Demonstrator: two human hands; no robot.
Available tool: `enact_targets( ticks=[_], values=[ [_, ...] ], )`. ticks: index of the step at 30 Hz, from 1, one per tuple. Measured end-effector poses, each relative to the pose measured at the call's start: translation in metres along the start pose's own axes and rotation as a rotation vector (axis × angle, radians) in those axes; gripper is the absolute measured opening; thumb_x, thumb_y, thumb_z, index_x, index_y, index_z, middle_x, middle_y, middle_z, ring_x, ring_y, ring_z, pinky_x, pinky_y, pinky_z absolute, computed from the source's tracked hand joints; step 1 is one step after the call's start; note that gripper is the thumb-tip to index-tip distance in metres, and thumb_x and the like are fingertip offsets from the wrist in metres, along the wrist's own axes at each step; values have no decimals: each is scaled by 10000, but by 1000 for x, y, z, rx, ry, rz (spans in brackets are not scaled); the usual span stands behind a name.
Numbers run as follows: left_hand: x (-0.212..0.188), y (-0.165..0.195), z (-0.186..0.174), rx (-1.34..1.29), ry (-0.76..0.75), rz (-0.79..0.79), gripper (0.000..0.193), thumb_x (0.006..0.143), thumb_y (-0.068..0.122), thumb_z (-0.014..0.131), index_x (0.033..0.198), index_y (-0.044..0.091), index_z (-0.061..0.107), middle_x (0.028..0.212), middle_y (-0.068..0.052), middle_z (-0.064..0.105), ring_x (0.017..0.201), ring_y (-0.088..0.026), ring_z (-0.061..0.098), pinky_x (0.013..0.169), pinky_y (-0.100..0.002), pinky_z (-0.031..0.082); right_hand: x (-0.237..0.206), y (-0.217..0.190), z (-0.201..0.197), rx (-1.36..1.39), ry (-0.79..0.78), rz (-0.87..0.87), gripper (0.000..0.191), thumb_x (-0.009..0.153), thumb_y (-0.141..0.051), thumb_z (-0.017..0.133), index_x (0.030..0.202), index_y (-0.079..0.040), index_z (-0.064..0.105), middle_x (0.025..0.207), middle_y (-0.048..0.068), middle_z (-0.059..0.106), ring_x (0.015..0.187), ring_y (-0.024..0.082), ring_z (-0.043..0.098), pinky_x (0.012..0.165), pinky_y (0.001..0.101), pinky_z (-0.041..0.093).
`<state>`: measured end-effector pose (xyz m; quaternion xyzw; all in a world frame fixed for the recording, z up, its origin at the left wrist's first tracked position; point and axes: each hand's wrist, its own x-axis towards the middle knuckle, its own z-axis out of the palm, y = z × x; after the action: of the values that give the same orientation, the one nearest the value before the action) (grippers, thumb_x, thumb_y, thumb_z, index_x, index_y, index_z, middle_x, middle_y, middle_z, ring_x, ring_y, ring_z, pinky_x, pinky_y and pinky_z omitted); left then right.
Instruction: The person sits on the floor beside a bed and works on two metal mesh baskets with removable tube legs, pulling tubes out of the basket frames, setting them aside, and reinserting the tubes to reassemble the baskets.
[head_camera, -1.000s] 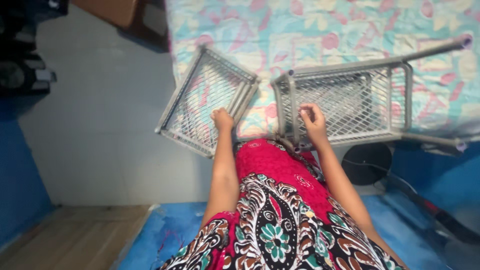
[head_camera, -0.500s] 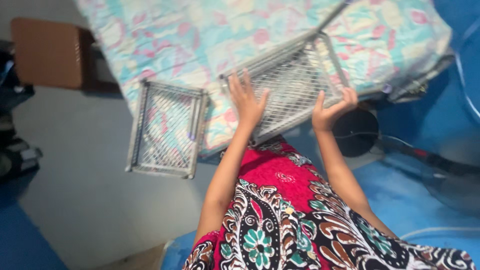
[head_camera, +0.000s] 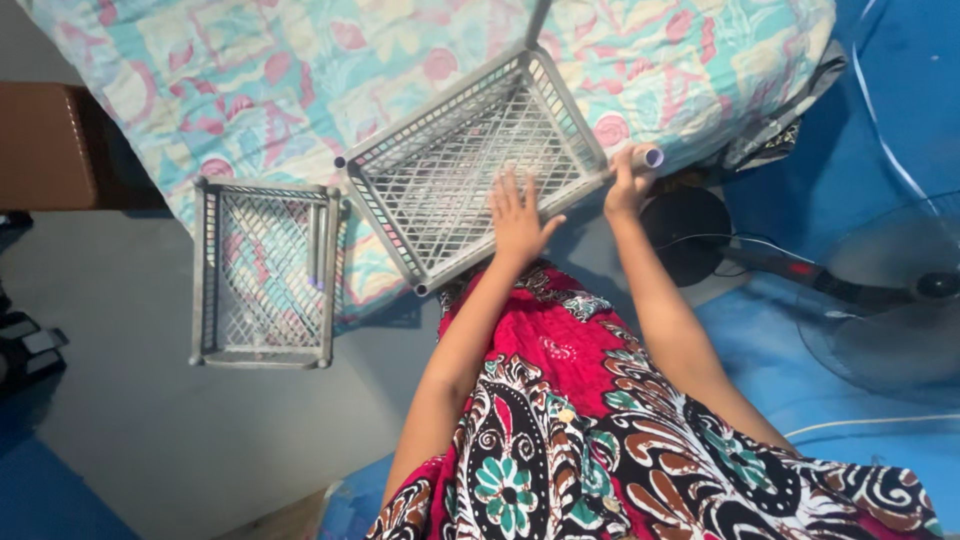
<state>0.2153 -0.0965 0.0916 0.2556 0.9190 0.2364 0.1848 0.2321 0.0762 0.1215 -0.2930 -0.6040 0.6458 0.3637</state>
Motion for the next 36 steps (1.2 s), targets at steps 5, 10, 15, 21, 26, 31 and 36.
enact_targets(
  ticks=[5, 10, 15, 21, 26, 31, 36],
  values=[
    [6, 4, 7, 132, -41, -109, 1054, 894, 803, 477, 1636, 104, 207, 1697, -237, 88, 1585, -408, 33, 1249, -606, 58, 15, -10, -11, 31, -207, 151, 281, 1067, -142, 610, 848, -112, 437, 639, -16, 434, 540, 92, 407, 525, 268, 336],
    [8, 12, 10, 123, 15, -145, 1084, 883, 809, 472, 1633, 69, 215, 1698, -239, 118, 1584, -378, 54, 1249, -589, 62, 27, -14, -29, 56, -525, 273, 318, 1044, -133, 655, 811, -104, 440, 666, -12, 488, 563, 89, 407, 549, 269, 342],
    [6, 15, 7, 127, 47, -164, 1105, 861, 817, 492, 1614, 54, 224, 1706, -191, 140, 1589, -323, 99, 1254, -562, 80, 3, 5, -24, -108, -173, 28, 257, 1055, -148, 673, 857, -62, 532, 755, 4, 599, 680, 110, 558, 657, 279, 452],
    [7, 14, 10, 46, 121, -130, 1124, 864, 787, 511, 1630, 20, 211, 1715, -116, 190, 1588, -260, 158, 1271, -501, 122, 32, 7, -37, -210, -583, 165, 447, 1055, -227, 597, 648, -93, 472, 616, -4, 475, 565, 109, 425, 550, 287, 324],
    [11, 14, 13, 50, 89, -104, 1050, 902, 736, 517, 1617, 29, 215, 1707, -120, 181, 1585, -267, 146, 1260, -522, 120, 62, -14, -32, 249, -820, 385, 372, 1033, -176, 606, 714, -106, 427, 628, 14, 433, 589, 155, 410, 635, 318, 376],
    [4, 3, 4, -376, 232, -66, 674, 1036, 503, 504, 1582, 121, 401, 1586, -174, 449, 1470, -335, 391, 1193, -511, 284, 55, -21, 6, 494, -866, 544, 194, 1039, -187, 618, 947, -96, 474, 814, 47, 497, 804, 196, 504, 886, 375, 447],
    [-18, -13, -12, -940, 311, -166, 434, 991, 316, 635, 1365, 100, 596, 1155, -158, 721, 989, -292, 717, 855, -379, 553, 16, 3, 64, 673, -907, 790, 217, 1055, -290, 601, 1034, -94, 510, 885, 65, 522, 880, 214, 531, 948, 418, 435]
  ],
)
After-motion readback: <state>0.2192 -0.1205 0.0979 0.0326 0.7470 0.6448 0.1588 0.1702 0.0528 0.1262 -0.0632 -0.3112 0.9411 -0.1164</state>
